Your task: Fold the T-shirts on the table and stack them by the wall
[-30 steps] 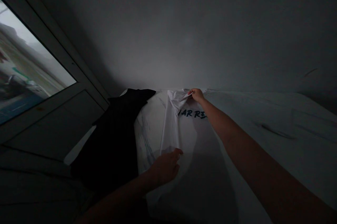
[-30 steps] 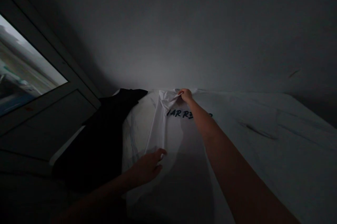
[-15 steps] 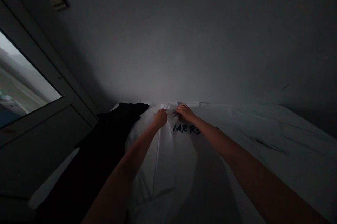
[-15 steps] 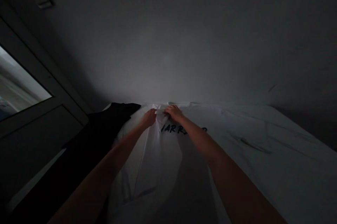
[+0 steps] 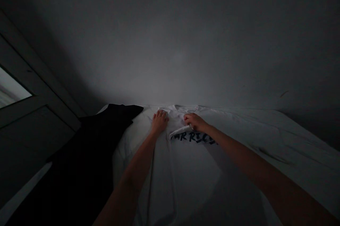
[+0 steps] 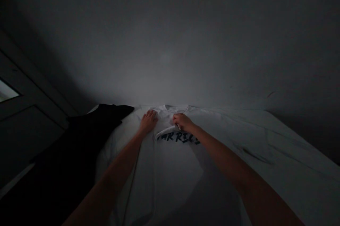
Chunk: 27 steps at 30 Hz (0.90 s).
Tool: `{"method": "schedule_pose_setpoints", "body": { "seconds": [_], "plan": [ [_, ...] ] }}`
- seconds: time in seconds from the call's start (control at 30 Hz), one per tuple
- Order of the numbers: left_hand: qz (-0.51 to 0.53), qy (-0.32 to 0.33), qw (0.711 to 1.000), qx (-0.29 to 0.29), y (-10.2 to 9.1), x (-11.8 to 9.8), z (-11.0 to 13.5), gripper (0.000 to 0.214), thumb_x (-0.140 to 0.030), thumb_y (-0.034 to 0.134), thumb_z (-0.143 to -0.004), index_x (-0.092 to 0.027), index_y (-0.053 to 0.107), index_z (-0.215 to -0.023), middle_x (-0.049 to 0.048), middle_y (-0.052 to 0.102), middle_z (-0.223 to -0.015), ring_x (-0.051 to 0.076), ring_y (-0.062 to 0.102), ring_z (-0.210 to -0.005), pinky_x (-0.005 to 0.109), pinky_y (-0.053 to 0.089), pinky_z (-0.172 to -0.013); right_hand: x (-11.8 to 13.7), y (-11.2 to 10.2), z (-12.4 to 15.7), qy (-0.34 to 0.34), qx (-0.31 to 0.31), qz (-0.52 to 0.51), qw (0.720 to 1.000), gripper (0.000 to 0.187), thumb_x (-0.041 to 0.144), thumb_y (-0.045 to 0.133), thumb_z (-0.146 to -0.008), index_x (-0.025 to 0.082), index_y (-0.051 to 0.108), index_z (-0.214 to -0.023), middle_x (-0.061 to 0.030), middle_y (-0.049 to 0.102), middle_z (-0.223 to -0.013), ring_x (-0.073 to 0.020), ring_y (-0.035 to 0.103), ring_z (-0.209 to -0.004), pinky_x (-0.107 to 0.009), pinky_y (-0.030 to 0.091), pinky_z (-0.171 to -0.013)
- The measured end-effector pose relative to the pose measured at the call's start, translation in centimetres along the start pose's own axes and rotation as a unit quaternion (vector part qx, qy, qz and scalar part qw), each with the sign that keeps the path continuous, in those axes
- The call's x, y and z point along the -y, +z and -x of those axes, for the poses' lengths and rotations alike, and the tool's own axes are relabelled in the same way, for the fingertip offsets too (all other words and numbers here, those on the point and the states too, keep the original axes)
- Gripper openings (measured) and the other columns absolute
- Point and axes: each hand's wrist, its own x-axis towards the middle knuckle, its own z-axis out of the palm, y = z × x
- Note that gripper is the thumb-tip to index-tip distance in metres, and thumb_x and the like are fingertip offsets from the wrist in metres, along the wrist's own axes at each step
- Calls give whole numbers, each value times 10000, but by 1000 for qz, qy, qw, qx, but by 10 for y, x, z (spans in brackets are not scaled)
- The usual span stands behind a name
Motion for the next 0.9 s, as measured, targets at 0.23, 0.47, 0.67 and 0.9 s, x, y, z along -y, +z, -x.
{"method": "schedule_pose_setpoints", "body": {
  "seconds": [0.23,0.47,0.67,0.9],
  "plan": [
    [-34,-2,999,20,-4,-8,4,598,-535,384,-996,-266,378,-1530,116,327,-1608,332,261,-1489,549,199,-1194,-2,-14,0,103,-29,62,992,207,84,625,-748,211,680,-594,-123,707,-833,-278,641,-939,-377,440,-897],
    [-30,14,999,15,-9,-10,6,544,-506,401,-993,-324,417,-1505,113,347,-1597,352,279,-1472,611,192,-1164,61,46,-26,107,-45,41,992,682,600,405,-962,180,401,-1500,-188,365,-1576,-344,338,-1448,-573,296,-1139],
    [-30,46,998,7,-20,-17,12,439,-300,388,-999,-272,527,-1415,78,496,-1496,274,374,-1409,539,158,-1206,69,56,12,148,-3,38,988,678,575,345,-985,181,351,-1537,-163,288,-1617,-330,246,-1495,-565,175,-1200],
    [-21,64,996,62,-38,-30,70,449,-303,434,-994,-199,499,-1425,126,433,-1527,284,390,-1385,459,296,-1156,104,53,79,144,-10,18,989,630,518,367,-990,207,348,-1537,-149,291,-1620,-345,229,-1498,-589,171,-1192]
  ]
}}
